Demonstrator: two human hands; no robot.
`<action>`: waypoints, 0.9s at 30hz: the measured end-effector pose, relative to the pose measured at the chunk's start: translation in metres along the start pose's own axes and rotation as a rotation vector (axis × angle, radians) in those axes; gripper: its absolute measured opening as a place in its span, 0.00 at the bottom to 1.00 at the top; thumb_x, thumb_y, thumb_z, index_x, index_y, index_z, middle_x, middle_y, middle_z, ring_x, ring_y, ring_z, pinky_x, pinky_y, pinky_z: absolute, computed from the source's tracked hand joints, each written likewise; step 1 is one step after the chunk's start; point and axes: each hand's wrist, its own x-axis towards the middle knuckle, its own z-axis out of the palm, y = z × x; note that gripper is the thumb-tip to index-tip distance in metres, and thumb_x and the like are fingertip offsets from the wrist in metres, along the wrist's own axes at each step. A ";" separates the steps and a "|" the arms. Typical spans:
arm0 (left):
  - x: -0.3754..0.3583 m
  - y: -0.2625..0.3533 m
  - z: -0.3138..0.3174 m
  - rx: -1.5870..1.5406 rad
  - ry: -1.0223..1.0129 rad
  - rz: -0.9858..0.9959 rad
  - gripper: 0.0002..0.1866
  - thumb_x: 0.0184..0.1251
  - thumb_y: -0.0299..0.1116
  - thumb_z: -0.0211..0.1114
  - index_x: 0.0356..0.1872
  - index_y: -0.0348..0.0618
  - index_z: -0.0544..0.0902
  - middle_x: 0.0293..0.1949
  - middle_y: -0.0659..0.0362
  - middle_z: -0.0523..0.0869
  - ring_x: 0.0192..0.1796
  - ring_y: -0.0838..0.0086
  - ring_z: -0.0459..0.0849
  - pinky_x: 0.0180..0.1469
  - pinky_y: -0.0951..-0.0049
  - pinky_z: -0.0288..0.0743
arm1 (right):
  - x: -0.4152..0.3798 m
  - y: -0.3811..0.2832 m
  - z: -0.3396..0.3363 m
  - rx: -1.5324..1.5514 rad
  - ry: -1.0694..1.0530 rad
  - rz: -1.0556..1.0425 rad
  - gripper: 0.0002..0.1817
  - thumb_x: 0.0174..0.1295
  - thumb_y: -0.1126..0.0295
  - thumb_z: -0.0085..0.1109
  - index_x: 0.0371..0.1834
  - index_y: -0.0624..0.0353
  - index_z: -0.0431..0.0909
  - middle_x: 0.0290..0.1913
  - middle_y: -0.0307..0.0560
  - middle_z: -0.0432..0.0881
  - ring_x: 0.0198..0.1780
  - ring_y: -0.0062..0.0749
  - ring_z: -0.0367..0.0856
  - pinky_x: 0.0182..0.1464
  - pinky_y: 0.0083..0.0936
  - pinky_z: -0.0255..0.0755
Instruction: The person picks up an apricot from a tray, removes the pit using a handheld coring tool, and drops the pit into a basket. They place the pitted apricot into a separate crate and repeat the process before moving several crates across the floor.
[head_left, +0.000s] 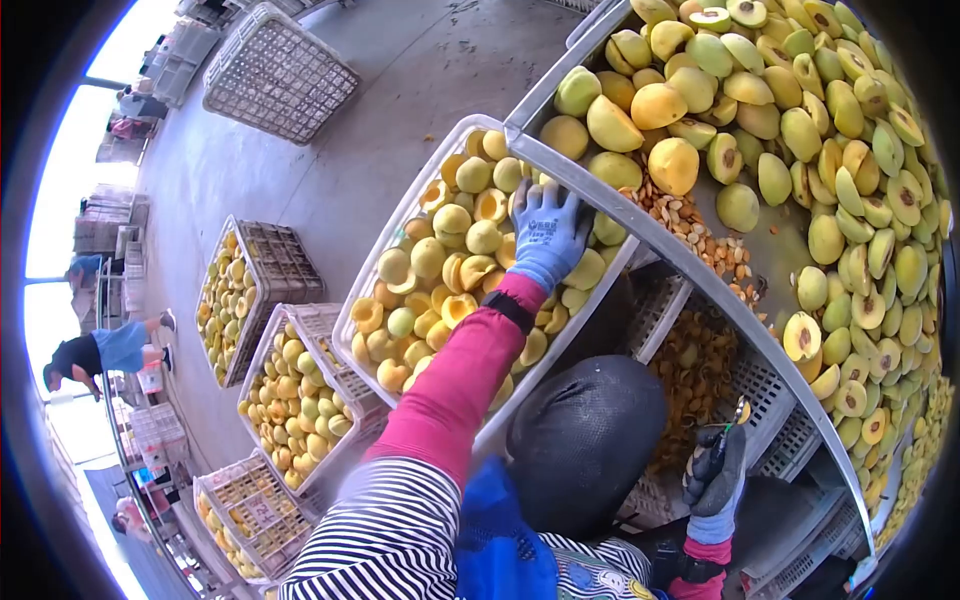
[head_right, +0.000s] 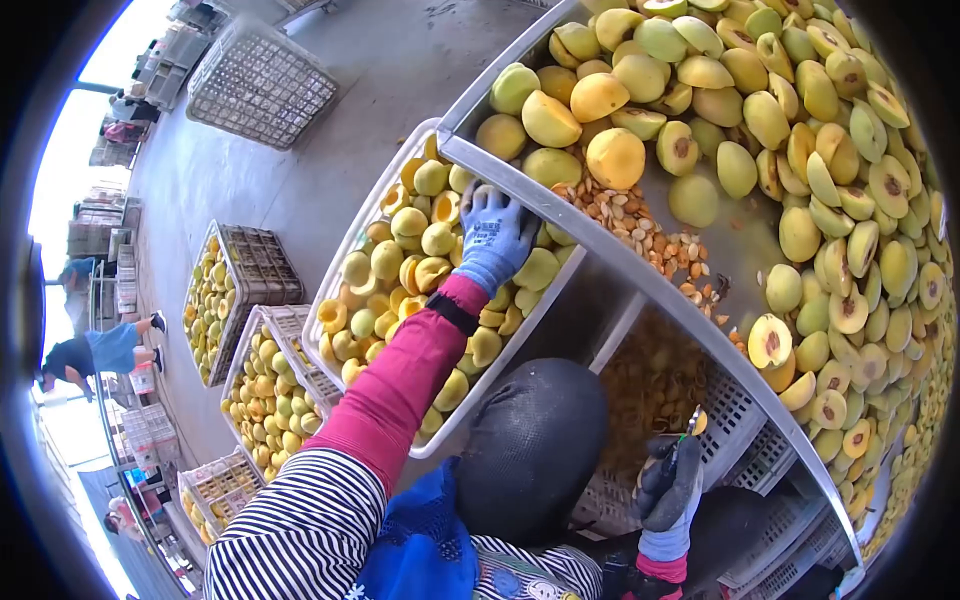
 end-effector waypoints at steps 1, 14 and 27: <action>-0.014 -0.010 0.019 0.083 0.105 0.105 0.21 0.60 0.47 0.59 0.53 0.52 0.78 0.54 0.46 0.73 0.61 0.49 0.66 0.68 0.48 0.50 | 0.000 0.001 -0.003 0.027 0.029 0.016 0.25 0.67 0.44 0.48 0.35 0.58 0.74 0.14 0.34 0.66 0.08 0.18 0.59 0.09 0.15 0.51; -0.005 -0.025 -0.029 -0.099 0.410 -0.065 0.24 0.54 0.37 0.68 0.54 0.51 0.76 0.56 0.53 0.74 0.56 0.57 0.72 0.58 0.56 0.63 | -0.003 0.009 -0.018 -0.007 0.091 0.034 0.25 0.65 0.43 0.49 0.37 0.58 0.74 0.14 0.36 0.67 0.09 0.20 0.60 0.09 0.18 0.54; -0.004 -0.099 -0.045 0.124 0.050 -0.135 0.32 0.66 0.52 0.52 0.68 0.48 0.65 0.64 0.51 0.71 0.67 0.56 0.66 0.70 0.54 0.52 | 0.005 0.009 -0.004 -0.087 0.077 -0.046 0.23 0.65 0.46 0.51 0.37 0.57 0.75 0.15 0.35 0.67 0.09 0.21 0.62 0.10 0.18 0.54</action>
